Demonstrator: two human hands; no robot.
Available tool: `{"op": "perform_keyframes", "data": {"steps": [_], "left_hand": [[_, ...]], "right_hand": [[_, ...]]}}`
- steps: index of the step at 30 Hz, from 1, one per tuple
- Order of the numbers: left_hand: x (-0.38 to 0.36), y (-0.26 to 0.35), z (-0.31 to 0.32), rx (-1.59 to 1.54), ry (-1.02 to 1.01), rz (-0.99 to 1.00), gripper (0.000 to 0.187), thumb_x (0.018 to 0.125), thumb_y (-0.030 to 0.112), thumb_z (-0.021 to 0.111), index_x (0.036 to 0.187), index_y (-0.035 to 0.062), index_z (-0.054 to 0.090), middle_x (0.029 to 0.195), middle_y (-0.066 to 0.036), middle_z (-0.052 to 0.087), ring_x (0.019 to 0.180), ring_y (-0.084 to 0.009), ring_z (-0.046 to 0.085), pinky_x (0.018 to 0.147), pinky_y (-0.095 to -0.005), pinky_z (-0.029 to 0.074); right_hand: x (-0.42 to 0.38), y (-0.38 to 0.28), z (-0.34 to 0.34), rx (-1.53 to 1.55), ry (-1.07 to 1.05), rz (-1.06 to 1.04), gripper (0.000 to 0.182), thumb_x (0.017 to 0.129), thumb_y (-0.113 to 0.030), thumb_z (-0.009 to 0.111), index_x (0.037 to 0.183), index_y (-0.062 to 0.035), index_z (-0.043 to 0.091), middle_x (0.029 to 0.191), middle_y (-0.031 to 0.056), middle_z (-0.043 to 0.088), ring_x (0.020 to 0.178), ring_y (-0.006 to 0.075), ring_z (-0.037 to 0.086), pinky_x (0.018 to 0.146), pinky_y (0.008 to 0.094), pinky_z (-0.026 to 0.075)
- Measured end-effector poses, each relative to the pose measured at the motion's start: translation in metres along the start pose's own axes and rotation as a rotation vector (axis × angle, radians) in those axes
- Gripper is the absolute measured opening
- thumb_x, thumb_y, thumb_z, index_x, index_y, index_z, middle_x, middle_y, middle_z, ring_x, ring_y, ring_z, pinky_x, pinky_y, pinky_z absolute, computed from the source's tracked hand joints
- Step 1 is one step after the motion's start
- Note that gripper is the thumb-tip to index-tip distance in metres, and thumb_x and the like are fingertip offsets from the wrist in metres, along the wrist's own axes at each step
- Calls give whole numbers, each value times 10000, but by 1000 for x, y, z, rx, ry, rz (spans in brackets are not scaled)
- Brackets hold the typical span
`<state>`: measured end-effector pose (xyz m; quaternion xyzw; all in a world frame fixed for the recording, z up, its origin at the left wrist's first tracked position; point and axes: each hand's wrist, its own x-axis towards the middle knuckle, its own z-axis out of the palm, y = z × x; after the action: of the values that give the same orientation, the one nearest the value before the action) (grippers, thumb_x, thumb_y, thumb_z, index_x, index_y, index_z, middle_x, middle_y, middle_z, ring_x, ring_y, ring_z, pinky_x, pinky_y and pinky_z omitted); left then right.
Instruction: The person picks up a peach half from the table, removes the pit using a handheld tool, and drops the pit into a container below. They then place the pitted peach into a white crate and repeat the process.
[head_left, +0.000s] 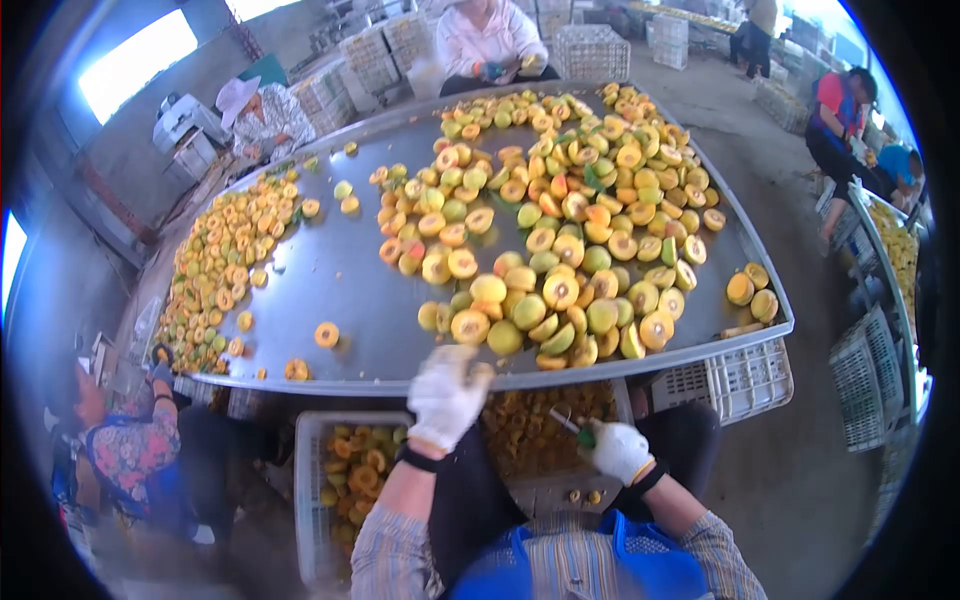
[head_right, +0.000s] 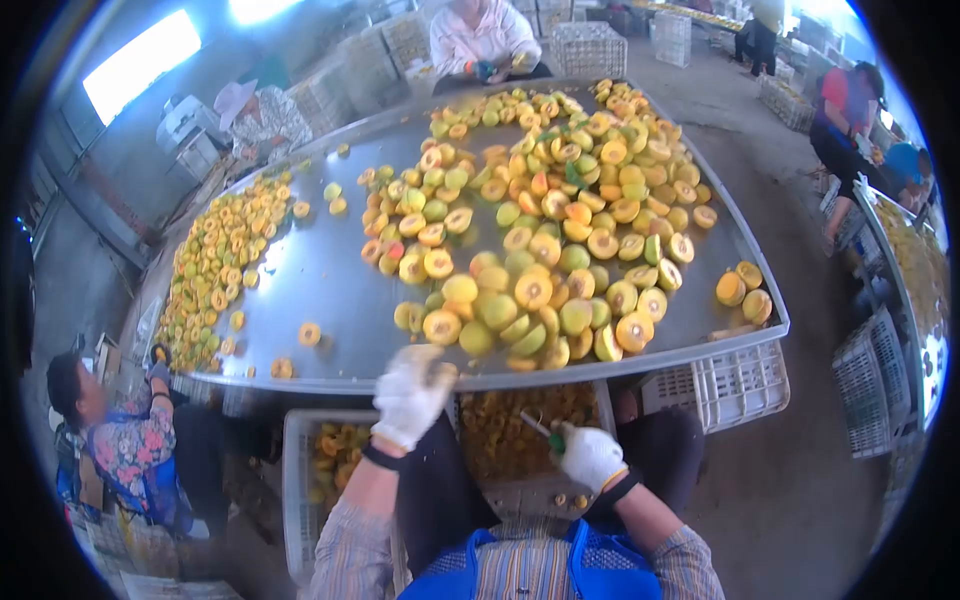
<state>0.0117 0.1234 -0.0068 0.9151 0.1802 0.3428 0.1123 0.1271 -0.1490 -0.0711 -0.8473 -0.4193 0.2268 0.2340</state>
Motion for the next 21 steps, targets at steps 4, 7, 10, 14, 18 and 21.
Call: {"op": "perform_keyframes", "data": {"steps": [4, 7, 10, 14, 18, 21], "left_hand": [[54, 10, 75, 225, -606, -108, 532, 794, 441, 690, 1196, 105, 598, 1154, -207, 615, 999, -379, 651, 835, -481, 534], [61, 0, 92, 319, -761, -74, 574, 779, 388, 681, 1253, 95, 541, 1199, -209, 603, 1022, -409, 639, 879, -493, 526], [64, 1, 70, 138, -731, -212, 443, 751, 347, 707, 1093, 78, 623, 1077, -182, 659, 1010, -349, 658, 891, -451, 523], [43, -14, 37, -1394, -372, -785, 180, 895, 183, 696, 1010, 50, 653, 917, -50, 668, 839, -222, 665, 691, -364, 581], [13, 25, -5, -1656, -196, -878, 376, 1001, 427, 549, 1129, 82, 629, 967, -138, 684, 724, -259, 670, 568, -368, 557], [-9, 60, -19, -1837, -165, -941, 517, 1006, 560, 449, 1156, 96, 620, 968, -178, 689, 663, -275, 661, 535, -358, 520]], "right_hand": [[-3, -13, -9, -28, -121, 12, 456, 866, -362, 601, 1246, -113, 631, 921, 199, 711, 836, 383, 695, 753, 485, 552], [0, -6, -4, -7, -260, -17, 498, 880, -403, 588, 1272, -98, 603, 916, 209, 708, 850, 399, 689, 778, 501, 543], [4, -2, 3, -18, -311, -53, 506, 870, -410, 605, 1263, -91, 603, 910, 210, 706, 849, 402, 687, 779, 497, 544], [-7, -30, -23, 30, -83, 1, 395, 843, -400, 646, 1090, -93, 668, 841, 196, 695, 810, 385, 685, 744, 493, 543], [-17, -54, -35, 214, -99, 39, 298, 847, -385, 682, 1016, -140, 693, 827, 164, 699, 800, 388, 682, 718, 484, 538], [-33, -99, -67, 203, 20, -61, 310, 869, -341, 679, 1140, -189, 688, 812, 154, 698, 768, 373, 687, 701, 458, 551]]}}
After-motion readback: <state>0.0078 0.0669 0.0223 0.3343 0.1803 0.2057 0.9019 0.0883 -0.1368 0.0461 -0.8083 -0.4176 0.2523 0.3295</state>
